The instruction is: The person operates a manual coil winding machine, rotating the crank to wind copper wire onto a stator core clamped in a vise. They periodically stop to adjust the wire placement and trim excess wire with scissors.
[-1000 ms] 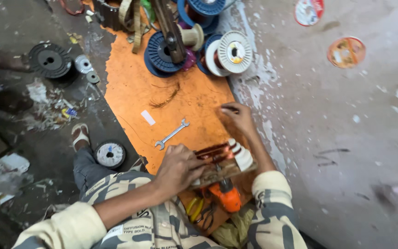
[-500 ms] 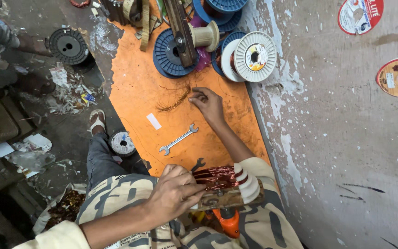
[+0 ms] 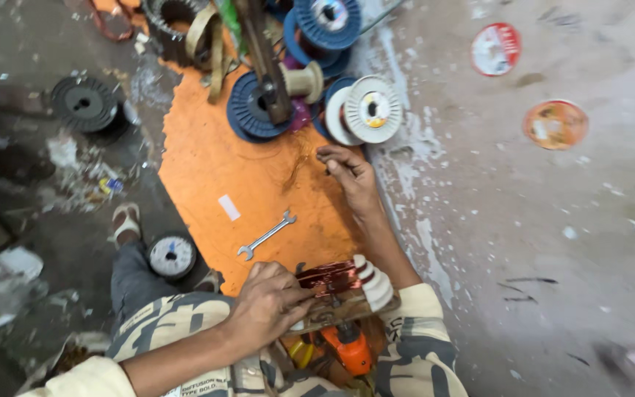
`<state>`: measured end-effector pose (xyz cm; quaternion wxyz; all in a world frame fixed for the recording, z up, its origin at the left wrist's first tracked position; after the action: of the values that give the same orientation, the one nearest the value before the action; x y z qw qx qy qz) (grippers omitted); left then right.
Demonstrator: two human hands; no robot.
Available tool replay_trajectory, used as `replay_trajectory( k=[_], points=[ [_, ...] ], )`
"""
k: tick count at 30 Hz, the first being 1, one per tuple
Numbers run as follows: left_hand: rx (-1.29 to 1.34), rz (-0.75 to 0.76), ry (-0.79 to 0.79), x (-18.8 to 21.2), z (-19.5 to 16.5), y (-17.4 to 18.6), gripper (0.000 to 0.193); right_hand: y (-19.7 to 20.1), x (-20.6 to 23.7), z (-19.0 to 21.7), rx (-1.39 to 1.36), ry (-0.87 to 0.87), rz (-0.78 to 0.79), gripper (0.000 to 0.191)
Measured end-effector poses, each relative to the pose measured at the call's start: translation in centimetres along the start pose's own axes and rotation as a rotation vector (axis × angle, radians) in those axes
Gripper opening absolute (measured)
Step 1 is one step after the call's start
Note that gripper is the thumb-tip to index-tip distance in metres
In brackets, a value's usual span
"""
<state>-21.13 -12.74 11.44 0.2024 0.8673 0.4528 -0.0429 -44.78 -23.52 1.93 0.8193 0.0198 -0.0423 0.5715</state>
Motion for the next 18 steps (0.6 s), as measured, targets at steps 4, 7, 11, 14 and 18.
replay_trajectory(
  k=[4,7,11,14,18],
  points=[
    [-0.025,0.061,0.053,0.3,0.3,-0.8,0.023,-1.4,1.0,0.4,0.165,-0.047,0.115,0.021],
    [-0.010,0.057,0.012,0.3,0.0,-0.3,0.021,-0.1,1.4,2.0,0.224,-0.037,-0.026,0.021],
    [-0.032,0.017,0.002,0.3,-0.2,0.0,0.018,2.0,1.6,8.2,-0.094,0.017,0.004,0.012],
    [-0.036,0.001,-0.010,0.1,-0.4,-0.2,0.015,2.7,3.9,13.9,-0.099,0.052,-0.021,0.009],
    [-0.057,-0.017,-0.032,-0.2,-1.0,-0.2,0.016,1.1,14.1,24.7,0.346,0.377,-0.265,0.008]
  ],
)
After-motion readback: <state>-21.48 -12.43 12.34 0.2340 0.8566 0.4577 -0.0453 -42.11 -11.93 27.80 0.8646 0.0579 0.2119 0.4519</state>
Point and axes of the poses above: each hand's wrist, its own x-axis away from the middle knuckle, its own y-axis out of the back of the hand, z = x × y, the point moved 10 cm from there along -x, towards the middle knuckle, and after that the axes turned 9 degrees about -z, right-handed, at the moved point
